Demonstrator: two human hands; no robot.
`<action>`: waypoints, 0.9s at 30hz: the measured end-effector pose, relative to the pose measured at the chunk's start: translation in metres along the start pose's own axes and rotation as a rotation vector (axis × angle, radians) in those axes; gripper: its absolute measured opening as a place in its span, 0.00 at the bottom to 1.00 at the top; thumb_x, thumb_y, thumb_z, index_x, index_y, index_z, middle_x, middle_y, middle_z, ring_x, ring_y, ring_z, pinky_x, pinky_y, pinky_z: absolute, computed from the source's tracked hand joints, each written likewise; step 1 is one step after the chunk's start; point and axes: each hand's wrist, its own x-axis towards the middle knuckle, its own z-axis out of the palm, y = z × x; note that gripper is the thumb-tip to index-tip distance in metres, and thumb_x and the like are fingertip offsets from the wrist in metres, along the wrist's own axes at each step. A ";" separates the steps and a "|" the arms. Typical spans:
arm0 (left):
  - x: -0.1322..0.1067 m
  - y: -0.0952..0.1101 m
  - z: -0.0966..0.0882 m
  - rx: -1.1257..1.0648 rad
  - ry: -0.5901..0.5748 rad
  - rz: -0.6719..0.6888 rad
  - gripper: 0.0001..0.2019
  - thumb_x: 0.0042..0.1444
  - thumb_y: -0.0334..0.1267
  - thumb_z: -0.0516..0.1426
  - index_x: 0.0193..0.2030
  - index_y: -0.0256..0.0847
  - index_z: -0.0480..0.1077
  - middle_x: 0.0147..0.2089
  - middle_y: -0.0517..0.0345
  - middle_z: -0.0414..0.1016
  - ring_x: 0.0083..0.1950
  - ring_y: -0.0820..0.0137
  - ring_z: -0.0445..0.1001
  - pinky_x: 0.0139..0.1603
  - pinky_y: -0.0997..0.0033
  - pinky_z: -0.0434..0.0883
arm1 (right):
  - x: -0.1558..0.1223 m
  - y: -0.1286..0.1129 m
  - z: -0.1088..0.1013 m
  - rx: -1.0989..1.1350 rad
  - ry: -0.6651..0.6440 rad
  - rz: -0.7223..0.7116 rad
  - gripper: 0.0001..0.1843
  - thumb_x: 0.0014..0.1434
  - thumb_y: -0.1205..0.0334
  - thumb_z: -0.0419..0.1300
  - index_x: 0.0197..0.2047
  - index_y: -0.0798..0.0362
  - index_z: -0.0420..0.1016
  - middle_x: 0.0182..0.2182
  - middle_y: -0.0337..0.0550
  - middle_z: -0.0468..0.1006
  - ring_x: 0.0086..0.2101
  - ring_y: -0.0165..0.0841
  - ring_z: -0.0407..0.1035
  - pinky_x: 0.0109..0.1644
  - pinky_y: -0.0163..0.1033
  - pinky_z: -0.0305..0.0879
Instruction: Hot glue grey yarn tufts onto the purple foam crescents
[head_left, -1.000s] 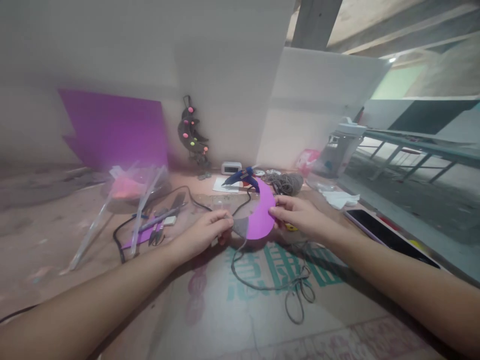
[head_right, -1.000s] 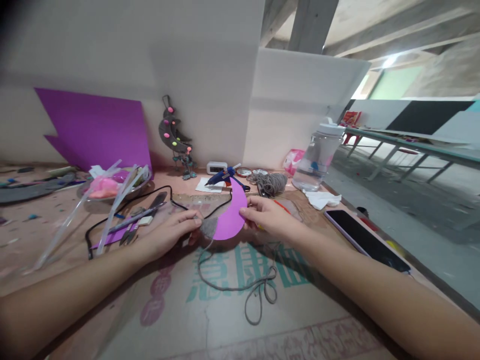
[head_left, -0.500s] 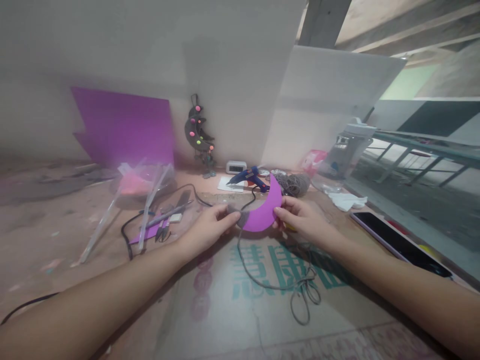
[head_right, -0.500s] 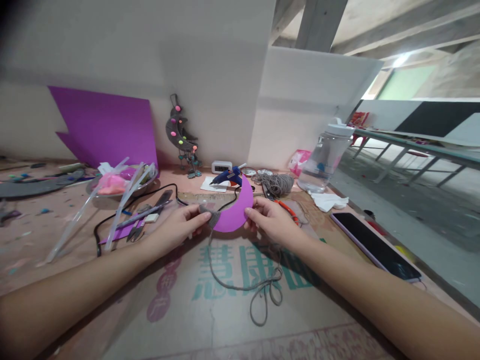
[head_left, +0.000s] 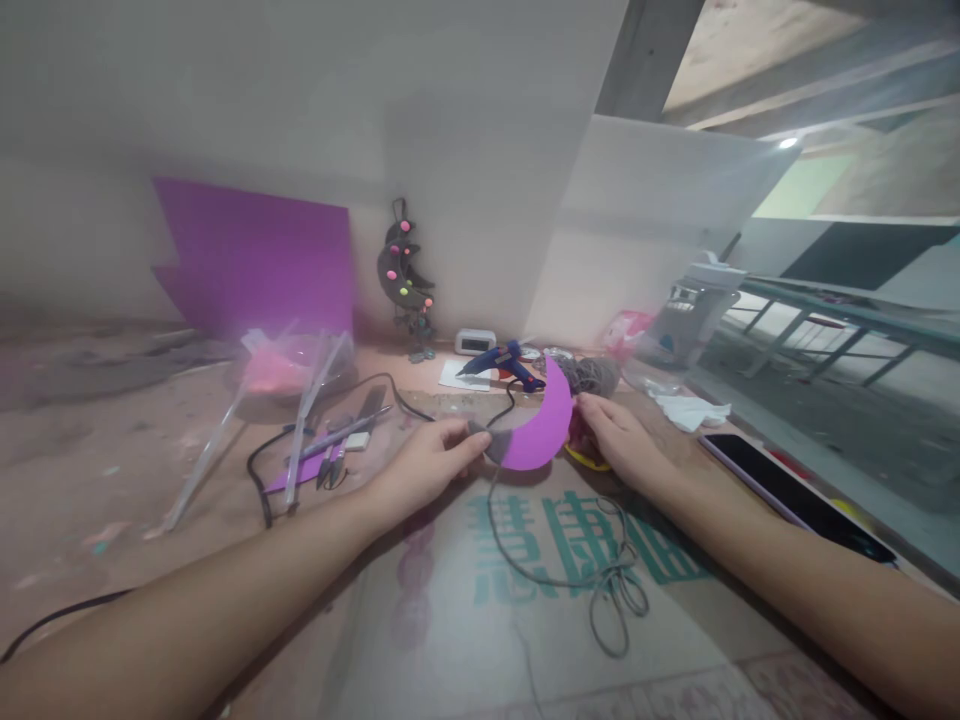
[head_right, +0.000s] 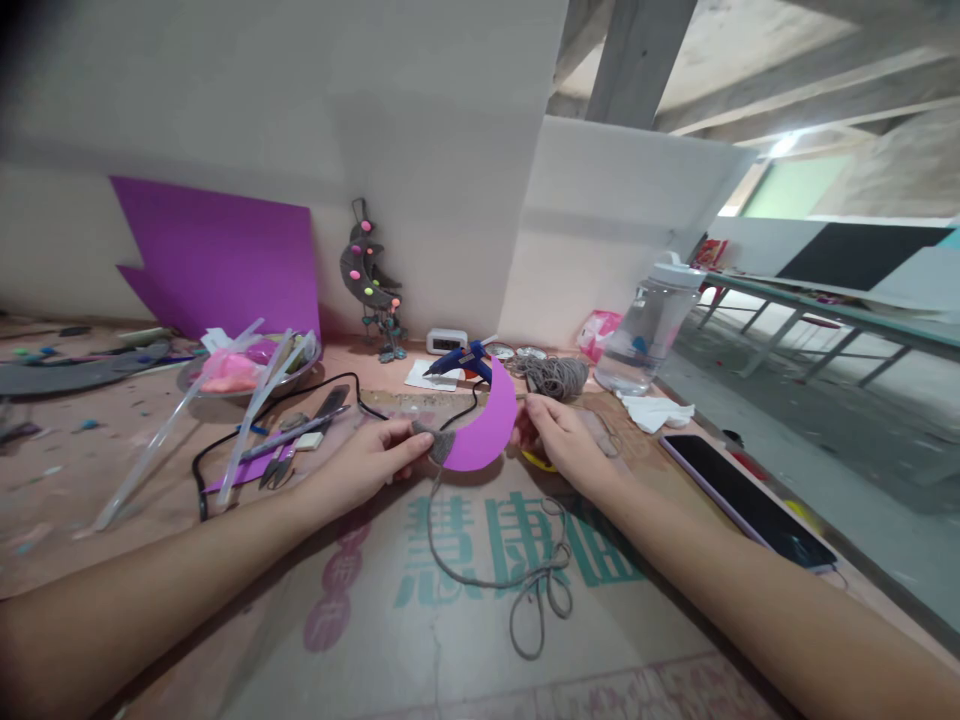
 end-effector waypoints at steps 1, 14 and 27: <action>0.000 0.000 0.000 0.002 0.006 -0.002 0.17 0.57 0.49 0.53 0.25 0.38 0.65 0.22 0.64 0.62 0.24 0.75 0.61 0.26 0.74 0.56 | 0.001 0.004 0.000 0.047 0.000 0.002 0.28 0.60 0.36 0.44 0.31 0.52 0.68 0.22 0.39 0.71 0.22 0.29 0.64 0.25 0.34 0.60; 0.000 -0.001 0.000 -0.005 0.020 0.012 0.15 0.57 0.50 0.53 0.35 0.39 0.70 0.26 0.63 0.68 0.25 0.75 0.64 0.26 0.76 0.58 | -0.008 0.012 0.009 -0.157 -0.137 -0.078 0.20 0.61 0.45 0.51 0.30 0.52 0.68 0.24 0.37 0.72 0.25 0.30 0.65 0.29 0.34 0.60; 0.003 -0.007 0.002 -0.082 -0.039 0.005 0.13 0.56 0.47 0.55 0.35 0.37 0.68 0.26 0.63 0.68 0.25 0.77 0.64 0.26 0.78 0.61 | -0.007 -0.005 0.008 -0.195 -0.015 -0.150 0.21 0.64 0.49 0.47 0.25 0.52 0.66 0.22 0.38 0.71 0.25 0.30 0.65 0.29 0.33 0.61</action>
